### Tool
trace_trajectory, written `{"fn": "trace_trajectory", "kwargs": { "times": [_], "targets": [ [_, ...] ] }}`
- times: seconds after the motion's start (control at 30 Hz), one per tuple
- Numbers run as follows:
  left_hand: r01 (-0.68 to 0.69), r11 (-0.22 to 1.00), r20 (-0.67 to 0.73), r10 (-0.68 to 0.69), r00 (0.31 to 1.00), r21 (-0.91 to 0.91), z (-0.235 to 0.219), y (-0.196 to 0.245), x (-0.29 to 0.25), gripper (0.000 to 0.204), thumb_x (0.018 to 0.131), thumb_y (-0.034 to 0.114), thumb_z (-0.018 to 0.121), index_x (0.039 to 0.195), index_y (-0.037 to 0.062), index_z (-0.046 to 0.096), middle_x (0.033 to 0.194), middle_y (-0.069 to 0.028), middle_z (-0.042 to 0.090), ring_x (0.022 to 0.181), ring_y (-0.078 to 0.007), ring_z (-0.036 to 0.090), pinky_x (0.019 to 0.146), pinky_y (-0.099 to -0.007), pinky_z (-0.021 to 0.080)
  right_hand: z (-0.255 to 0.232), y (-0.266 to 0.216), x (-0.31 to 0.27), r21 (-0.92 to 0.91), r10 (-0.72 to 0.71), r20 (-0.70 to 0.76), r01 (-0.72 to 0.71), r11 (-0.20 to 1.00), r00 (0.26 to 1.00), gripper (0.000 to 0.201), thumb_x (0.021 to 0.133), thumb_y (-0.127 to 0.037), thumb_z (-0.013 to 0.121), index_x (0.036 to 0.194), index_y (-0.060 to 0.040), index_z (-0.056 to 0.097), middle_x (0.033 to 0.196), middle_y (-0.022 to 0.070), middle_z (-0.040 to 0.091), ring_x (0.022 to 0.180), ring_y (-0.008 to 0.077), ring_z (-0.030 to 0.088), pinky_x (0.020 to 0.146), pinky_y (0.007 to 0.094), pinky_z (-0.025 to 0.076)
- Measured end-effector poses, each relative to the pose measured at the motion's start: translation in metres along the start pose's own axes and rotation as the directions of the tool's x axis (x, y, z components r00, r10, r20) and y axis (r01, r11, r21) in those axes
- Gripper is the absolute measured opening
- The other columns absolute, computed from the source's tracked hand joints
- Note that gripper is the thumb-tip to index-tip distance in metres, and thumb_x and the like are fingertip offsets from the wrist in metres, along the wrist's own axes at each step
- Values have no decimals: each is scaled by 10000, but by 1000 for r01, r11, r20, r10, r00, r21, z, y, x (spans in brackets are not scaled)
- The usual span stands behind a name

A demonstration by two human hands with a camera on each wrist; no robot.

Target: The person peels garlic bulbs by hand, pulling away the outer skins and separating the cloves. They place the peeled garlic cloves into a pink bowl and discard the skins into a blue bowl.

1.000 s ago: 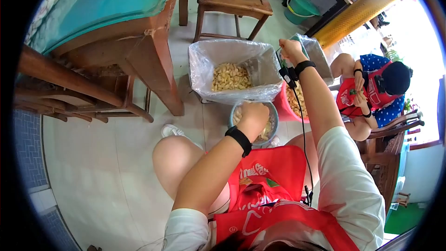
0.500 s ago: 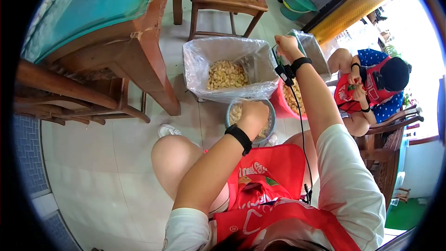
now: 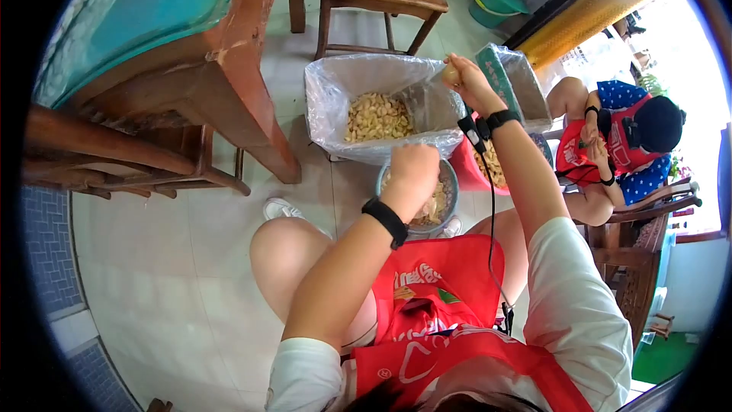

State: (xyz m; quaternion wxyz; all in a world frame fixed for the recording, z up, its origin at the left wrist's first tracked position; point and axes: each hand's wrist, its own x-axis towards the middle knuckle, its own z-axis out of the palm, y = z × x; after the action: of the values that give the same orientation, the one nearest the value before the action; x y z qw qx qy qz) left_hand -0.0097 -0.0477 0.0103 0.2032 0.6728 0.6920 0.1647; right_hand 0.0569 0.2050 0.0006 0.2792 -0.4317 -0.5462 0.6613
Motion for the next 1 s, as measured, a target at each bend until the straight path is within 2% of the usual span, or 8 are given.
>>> {"fn": "trace_trajectory", "kwargs": {
  "times": [0.1, 0.17, 0.23, 0.27, 0.5, 0.7, 0.8, 1.0],
  "targets": [
    [85, 994, -247, -100, 964, -71, -8, -10, 10, 162, 803, 173, 640, 905, 49, 663, 853, -160, 669, 784, -339, 647, 703, -444, 501, 12, 2, -41, -136, -165, 165, 188, 973, 972, 249, 918, -306, 598, 1031, -89, 646, 979, 44, 596, 856, 153, 593, 769, 316, 491],
    [66, 984, -547, -147, 824, -165, -17, -12, 14, 213, 827, 179, 630, 987, 38, 621, 934, -154, 660, 856, -328, 629, 748, -424, 492, 13, 9, -57, -305, -179, 171, 225, 925, 969, 205, 904, -252, 620, 985, -72, 676, 972, 56, 608, 856, 153, 592, 767, 291, 471],
    [60, 968, -557, -190, 808, -244, -20, -15, 19, 234, 833, 174, 634, 1016, 31, 612, 953, -151, 657, 890, -320, 622, 768, -406, 491, 18, 19, -78, -514, -573, 287, 628, 584, 767, 188, 871, -190, 658, 947, -18, 675, 917, 64, 623, 798, 145, 589, 740, 273, 458],
    [40, 945, -577, -231, 783, -324, -19, -17, 22, 257, 839, 170, 638, 1046, 24, 602, 973, -147, 654, 924, -313, 615, 788, -388, 489, 23, 18, -95, -428, -499, 249, 556, 713, 830, 192, 832, -138, 687, 933, 23, 657, 886, 73, 628, 786, 144, 580, 711, 265, 453],
    [-199, 741, -466, -171, 868, -642, -7, -17, 34, 250, 808, 76, 687, 1039, 2, 626, 913, -125, 687, 813, -212, 663, 746, -310, 518, 13, 32, -133, -480, -452, 249, 514, 711, 857, 176, 823, -115, 678, 931, 21, 651, 816, 95, 644, 731, 145, 577, 669, 272, 457],
    [-19, 694, -282, -267, 922, -719, -13, -10, 31, 201, 787, 46, 704, 971, -3, 638, 851, -96, 681, 763, -152, 658, 664, -278, 531, 8, 35, -141, -390, -418, 302, 511, 766, 857, 186, 884, -124, 597, 970, 40, 619, 849, 187, 645, 743, 251, 623, 697, 326, 488],
    [-84, 744, -366, -224, 903, -663, -6, -11, 33, 172, 786, 37, 690, 945, 11, 632, 882, -90, 663, 747, -182, 651, 630, -284, 525, 2, 20, -145, -402, -410, 414, 567, 719, 813, 209, 893, -170, 591, 922, 35, 611, 813, 224, 602, 746, 347, 609, 659, 370, 473],
    [-114, 888, -420, -94, 903, -445, 1, -3, 31, 134, 800, 44, 664, 924, 27, 616, 884, -96, 644, 749, -248, 642, 623, -313, 514, -4, 14, -148, -486, -401, 423, 578, 656, 812, 201, 881, -176, 598, 841, 21, 585, 777, 210, 590, 730, 355, 586, 660, 392, 459]
  ]
}}
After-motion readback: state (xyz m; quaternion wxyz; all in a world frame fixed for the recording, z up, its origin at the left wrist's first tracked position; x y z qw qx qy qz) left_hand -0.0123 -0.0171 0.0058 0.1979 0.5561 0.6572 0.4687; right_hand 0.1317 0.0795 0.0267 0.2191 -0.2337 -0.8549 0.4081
